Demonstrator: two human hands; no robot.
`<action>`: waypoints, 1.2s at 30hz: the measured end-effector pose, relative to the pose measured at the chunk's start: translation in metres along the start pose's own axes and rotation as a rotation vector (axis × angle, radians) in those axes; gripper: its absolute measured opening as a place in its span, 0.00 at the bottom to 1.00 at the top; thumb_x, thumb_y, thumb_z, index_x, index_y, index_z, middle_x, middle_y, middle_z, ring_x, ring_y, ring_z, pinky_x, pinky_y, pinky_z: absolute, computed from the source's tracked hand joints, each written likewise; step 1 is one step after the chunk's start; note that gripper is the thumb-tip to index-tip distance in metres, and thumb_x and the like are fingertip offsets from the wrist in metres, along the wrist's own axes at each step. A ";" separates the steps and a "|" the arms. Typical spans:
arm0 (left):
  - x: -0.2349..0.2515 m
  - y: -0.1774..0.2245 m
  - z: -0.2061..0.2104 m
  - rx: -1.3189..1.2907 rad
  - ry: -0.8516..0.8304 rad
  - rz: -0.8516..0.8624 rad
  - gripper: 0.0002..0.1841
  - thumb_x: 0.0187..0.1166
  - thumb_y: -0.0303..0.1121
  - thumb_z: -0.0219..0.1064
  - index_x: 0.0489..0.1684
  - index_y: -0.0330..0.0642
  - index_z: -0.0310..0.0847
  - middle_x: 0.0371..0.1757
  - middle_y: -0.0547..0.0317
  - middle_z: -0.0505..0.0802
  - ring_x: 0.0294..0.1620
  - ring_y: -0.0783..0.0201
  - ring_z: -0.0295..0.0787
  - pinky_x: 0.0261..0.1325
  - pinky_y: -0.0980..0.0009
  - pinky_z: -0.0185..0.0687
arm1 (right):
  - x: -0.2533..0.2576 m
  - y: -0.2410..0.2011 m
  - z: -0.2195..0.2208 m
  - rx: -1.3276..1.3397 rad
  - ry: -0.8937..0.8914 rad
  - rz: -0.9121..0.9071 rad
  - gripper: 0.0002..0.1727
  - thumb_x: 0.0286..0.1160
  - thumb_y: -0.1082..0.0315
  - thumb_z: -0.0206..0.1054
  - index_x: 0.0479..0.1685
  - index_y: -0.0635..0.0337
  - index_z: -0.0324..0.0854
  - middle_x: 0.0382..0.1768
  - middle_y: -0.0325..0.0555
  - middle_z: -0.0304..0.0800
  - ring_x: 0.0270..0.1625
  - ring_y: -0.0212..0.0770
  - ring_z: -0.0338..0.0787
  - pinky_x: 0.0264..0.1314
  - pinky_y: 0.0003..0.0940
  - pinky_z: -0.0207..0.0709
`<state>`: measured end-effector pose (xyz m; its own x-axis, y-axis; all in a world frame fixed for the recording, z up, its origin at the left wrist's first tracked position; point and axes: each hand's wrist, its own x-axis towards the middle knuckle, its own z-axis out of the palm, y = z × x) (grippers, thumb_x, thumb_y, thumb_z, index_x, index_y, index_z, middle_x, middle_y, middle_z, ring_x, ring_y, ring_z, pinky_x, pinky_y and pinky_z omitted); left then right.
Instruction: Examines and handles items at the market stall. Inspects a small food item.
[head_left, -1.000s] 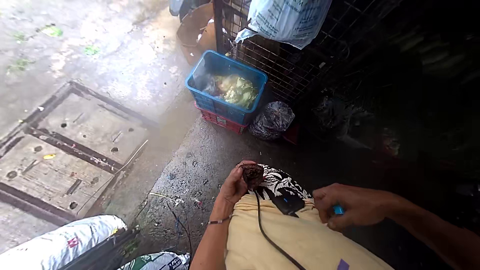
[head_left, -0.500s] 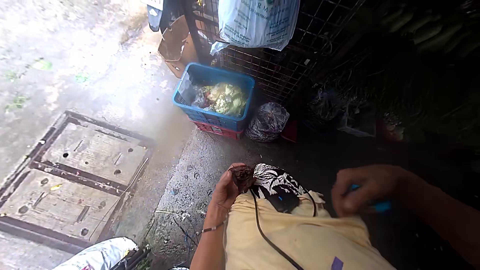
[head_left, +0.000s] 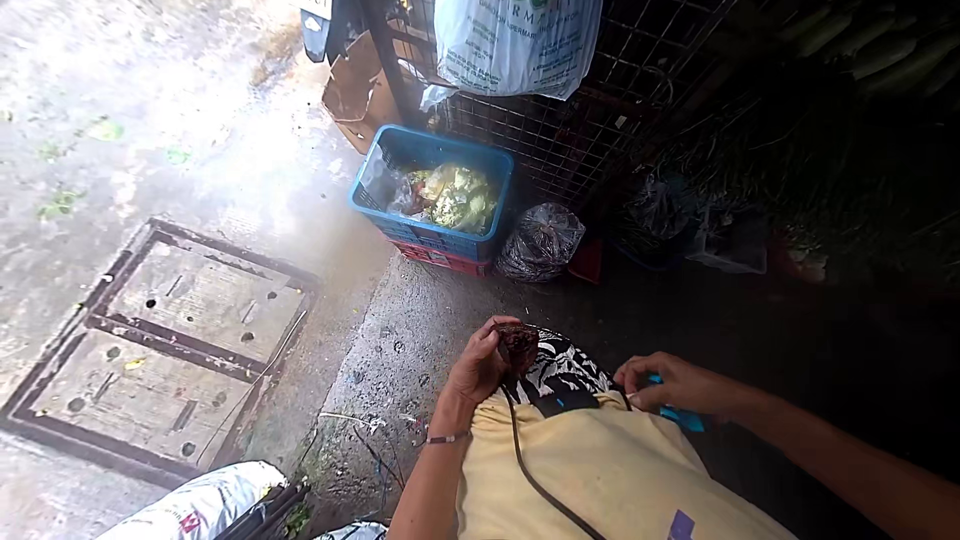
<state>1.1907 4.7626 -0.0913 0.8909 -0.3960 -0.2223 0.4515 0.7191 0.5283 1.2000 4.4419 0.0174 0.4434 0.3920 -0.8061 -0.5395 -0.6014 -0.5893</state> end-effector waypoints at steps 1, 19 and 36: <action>0.002 -0.002 0.002 0.007 -0.007 -0.010 0.30 0.60 0.59 0.81 0.56 0.50 0.85 0.51 0.57 0.95 0.54 0.59 0.93 0.62 0.53 0.88 | -0.006 -0.004 -0.004 0.112 -0.050 0.052 0.02 0.70 0.69 0.70 0.36 0.55 0.83 0.37 0.35 0.88 0.28 0.25 0.83 0.30 0.21 0.80; -0.009 -0.017 -0.001 -0.185 -0.024 -0.002 0.29 0.61 0.57 0.81 0.56 0.48 0.88 0.51 0.54 0.95 0.54 0.57 0.94 0.61 0.52 0.89 | -0.005 -0.065 -0.039 0.206 -0.131 -0.646 0.07 0.72 0.59 0.69 0.31 0.36 0.92 0.28 0.17 0.87 0.22 0.12 0.78 0.20 0.09 0.70; -0.091 0.004 -0.034 -0.420 0.211 0.581 0.33 0.57 0.57 0.82 0.60 0.48 0.91 0.56 0.48 0.95 0.55 0.48 0.94 0.64 0.42 0.87 | 0.290 -0.091 -0.011 0.907 0.370 0.164 0.22 0.87 0.46 0.53 0.61 0.54 0.72 0.40 0.46 0.80 0.34 0.39 0.83 0.36 0.36 0.81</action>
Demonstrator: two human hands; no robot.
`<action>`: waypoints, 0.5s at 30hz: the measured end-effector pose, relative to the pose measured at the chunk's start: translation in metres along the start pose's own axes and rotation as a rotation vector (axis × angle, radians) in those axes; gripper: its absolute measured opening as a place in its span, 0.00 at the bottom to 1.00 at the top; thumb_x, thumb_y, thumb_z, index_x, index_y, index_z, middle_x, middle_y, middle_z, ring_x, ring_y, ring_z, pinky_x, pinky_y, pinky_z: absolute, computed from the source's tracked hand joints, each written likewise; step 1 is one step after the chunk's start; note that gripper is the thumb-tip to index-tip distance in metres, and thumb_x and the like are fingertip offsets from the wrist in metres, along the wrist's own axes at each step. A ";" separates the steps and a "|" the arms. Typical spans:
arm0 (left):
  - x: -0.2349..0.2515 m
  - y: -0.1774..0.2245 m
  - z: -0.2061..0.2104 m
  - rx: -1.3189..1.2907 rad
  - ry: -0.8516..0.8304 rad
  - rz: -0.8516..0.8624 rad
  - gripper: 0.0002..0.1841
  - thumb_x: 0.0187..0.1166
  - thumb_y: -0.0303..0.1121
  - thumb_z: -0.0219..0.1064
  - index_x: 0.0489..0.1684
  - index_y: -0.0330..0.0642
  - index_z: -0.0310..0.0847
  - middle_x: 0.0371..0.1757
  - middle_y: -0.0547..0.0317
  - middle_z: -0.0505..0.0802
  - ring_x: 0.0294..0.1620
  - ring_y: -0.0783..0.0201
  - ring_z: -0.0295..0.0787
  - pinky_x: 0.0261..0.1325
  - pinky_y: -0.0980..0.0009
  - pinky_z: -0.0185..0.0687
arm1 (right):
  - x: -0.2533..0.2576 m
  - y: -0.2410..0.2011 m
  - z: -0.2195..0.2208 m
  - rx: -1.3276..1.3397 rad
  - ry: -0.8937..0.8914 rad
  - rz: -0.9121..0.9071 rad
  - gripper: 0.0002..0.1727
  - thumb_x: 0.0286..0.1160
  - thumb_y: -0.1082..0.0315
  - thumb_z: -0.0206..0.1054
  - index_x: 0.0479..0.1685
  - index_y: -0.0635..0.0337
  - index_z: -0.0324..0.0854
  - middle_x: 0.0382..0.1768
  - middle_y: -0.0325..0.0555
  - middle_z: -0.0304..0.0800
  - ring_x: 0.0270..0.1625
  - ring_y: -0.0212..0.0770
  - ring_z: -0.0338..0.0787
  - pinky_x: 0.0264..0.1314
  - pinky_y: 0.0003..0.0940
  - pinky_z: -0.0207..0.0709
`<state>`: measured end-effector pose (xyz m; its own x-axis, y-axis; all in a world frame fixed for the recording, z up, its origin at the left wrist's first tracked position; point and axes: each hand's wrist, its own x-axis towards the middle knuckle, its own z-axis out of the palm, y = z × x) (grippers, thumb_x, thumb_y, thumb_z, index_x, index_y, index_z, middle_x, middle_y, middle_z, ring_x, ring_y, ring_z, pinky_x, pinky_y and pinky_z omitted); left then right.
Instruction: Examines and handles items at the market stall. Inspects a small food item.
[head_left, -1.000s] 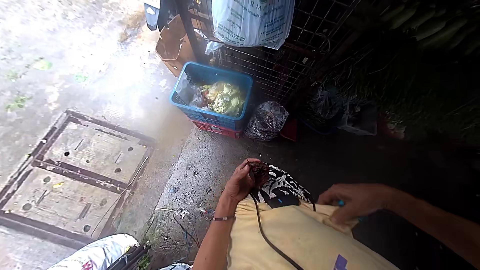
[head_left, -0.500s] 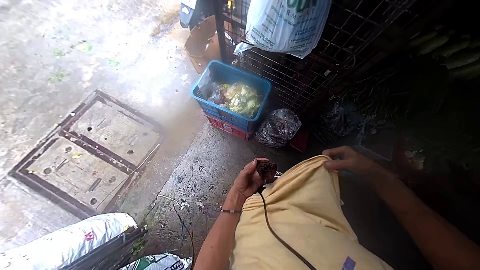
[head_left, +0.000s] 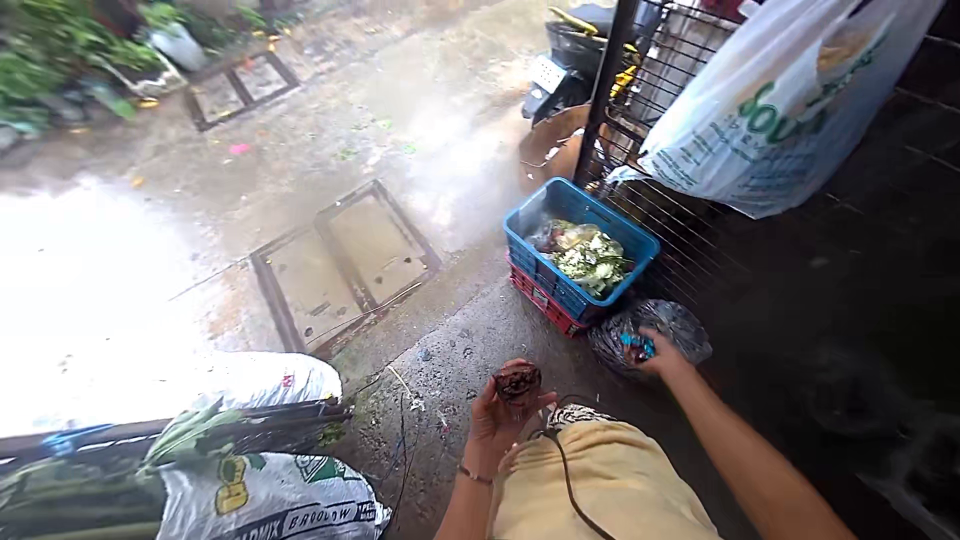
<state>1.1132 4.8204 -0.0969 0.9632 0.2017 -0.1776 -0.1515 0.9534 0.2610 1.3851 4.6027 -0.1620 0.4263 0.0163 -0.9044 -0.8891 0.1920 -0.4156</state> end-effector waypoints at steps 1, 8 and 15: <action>-0.010 0.006 0.003 0.010 -0.021 0.052 0.32 0.58 0.57 0.81 0.61 0.48 0.91 0.56 0.49 0.95 0.56 0.49 0.94 0.64 0.43 0.87 | -0.007 -0.022 0.021 0.018 -0.073 -0.109 0.28 0.89 0.41 0.50 0.71 0.54 0.68 0.48 0.48 0.81 0.42 0.41 0.85 0.43 0.39 0.83; -0.108 0.015 0.020 0.132 0.050 0.450 0.32 0.68 0.63 0.70 0.64 0.51 0.90 0.61 0.56 0.94 0.60 0.56 0.93 0.65 0.50 0.88 | -0.023 -0.090 0.108 -0.325 -0.148 -0.400 0.42 0.92 0.41 0.47 0.94 0.59 0.39 0.89 0.69 0.49 0.83 0.68 0.68 0.73 0.63 0.75; -0.193 0.014 0.019 -0.003 0.126 0.701 0.31 0.68 0.60 0.71 0.63 0.47 0.90 0.61 0.53 0.94 0.61 0.55 0.92 0.68 0.51 0.85 | -0.036 0.061 0.108 -0.801 -0.427 -0.076 0.26 0.96 0.52 0.45 0.73 0.64 0.72 0.56 0.54 0.88 0.46 0.44 0.90 0.50 0.42 0.83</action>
<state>0.9297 4.7909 -0.0406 0.6055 0.7921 -0.0776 -0.7270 0.5901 0.3511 1.3339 4.7202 -0.1441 0.3724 0.4239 -0.8256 -0.6380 -0.5292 -0.5594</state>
